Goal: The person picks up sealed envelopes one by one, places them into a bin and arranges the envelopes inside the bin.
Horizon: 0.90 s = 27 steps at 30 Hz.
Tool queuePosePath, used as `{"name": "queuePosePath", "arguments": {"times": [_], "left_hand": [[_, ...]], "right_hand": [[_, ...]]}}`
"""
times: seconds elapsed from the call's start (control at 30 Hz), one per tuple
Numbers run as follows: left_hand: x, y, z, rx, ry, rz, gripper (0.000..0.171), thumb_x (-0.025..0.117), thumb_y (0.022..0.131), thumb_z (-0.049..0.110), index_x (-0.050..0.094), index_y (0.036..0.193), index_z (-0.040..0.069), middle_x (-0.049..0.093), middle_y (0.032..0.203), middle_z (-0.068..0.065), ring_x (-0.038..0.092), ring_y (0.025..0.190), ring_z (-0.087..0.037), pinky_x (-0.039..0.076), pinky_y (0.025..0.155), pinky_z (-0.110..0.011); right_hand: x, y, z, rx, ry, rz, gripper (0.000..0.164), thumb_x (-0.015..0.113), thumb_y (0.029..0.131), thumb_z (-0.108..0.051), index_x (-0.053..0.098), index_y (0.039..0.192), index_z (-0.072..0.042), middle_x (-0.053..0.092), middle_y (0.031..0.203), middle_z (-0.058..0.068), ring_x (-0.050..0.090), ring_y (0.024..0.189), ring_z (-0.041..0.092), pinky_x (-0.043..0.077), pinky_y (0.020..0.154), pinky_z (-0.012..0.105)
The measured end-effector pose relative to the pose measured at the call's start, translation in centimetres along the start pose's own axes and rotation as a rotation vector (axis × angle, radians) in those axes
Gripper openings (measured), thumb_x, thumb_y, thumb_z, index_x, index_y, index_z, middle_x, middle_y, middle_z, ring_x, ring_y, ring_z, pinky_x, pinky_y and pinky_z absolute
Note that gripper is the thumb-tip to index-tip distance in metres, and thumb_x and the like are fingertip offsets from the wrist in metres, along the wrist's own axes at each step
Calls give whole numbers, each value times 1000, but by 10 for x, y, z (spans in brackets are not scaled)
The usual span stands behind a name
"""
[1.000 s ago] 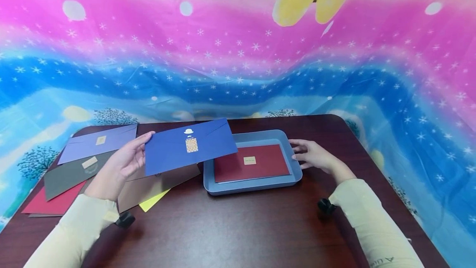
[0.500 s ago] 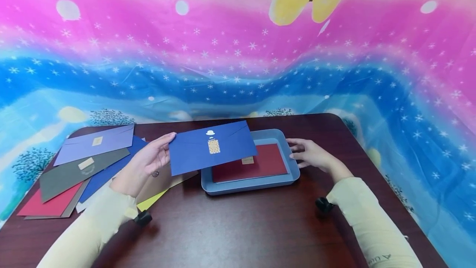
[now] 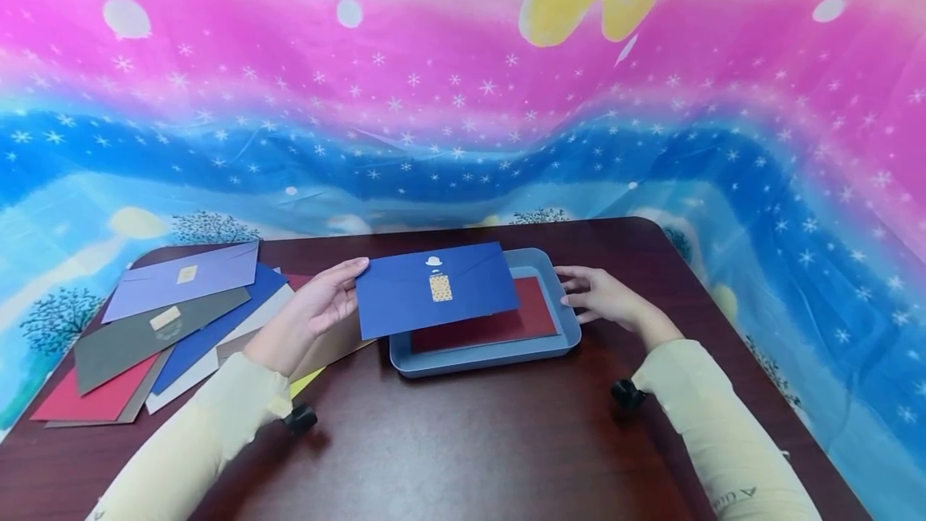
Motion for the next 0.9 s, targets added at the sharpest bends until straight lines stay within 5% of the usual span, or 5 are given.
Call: {"name": "queuePosePath", "arguments": {"times": [0.37,0.9], "left_hand": [[15,9,-28,-60,39,7,17,50,108,6,62,97,12,69,84,-1,67,74,-9,57,67,-20],[31,17,-40,-82,124,19,8,54,107,8,61,106,11,68,86,3,65,76,-8,53,68,-19]], "right_hand": [[-1,0,1,1,0,1,66,61,103,-6,27,160,1,46,144,37,66,112,37,60,84,43],[1,0,-1,3,-11,5,67,61,103,-7,26,160,1,46,143,36,66,113,38,60,85,43]]}}
Point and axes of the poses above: each hand's wrist, its own y-axis towards the middle knuckle, its own x-axis out of the palm, z = x × y, the point moved 7 cm from there along y, towards the middle knuckle
